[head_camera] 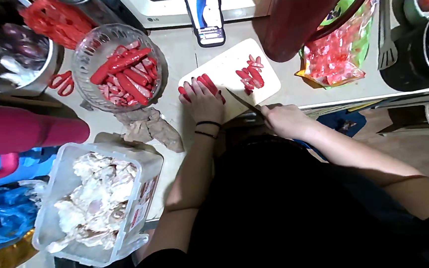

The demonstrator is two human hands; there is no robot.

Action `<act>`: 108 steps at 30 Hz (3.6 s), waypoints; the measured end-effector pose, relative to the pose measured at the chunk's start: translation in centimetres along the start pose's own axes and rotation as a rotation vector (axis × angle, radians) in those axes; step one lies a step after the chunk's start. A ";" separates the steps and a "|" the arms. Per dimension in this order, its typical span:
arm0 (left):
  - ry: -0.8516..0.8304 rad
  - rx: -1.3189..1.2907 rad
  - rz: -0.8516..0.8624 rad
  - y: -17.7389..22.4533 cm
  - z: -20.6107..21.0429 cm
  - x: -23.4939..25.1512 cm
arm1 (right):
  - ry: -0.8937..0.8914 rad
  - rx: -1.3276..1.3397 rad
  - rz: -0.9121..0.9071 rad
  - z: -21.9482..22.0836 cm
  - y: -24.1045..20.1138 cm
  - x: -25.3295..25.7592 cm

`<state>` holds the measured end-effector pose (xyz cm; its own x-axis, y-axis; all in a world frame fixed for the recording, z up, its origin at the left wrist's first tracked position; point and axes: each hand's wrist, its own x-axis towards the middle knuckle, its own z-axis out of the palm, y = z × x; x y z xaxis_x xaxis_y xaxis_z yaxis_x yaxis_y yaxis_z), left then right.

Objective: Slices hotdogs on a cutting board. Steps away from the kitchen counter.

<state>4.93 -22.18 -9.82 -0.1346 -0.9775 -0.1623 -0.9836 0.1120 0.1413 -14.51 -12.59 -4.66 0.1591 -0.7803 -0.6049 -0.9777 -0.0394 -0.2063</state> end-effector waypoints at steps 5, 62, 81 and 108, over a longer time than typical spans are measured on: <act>-0.006 -0.035 0.092 -0.7 0.0 0.6 | 0.029 0.025 0.103 -0.5 1.2 1.2; -0.084 0.059 0.574 0.7 -1.7 -1.2 | 0.015 0.113 0.200 -3.1 -3.9 3.5; -0.156 0.103 0.492 1.6 -1.4 -1.5 | 0.024 -0.019 0.148 -2.3 -2.4 0.4; -0.101 0.098 0.444 1.6 0.1 -1.9 | -0.068 -0.020 0.131 -2.9 -2.4 0.3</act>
<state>3.61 -20.17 -9.44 -0.5518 -0.8093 -0.2015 -0.8340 0.5370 0.1267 -12.51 -14.56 -2.14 0.0378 -0.7353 -0.6767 -0.9931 0.0477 -0.1073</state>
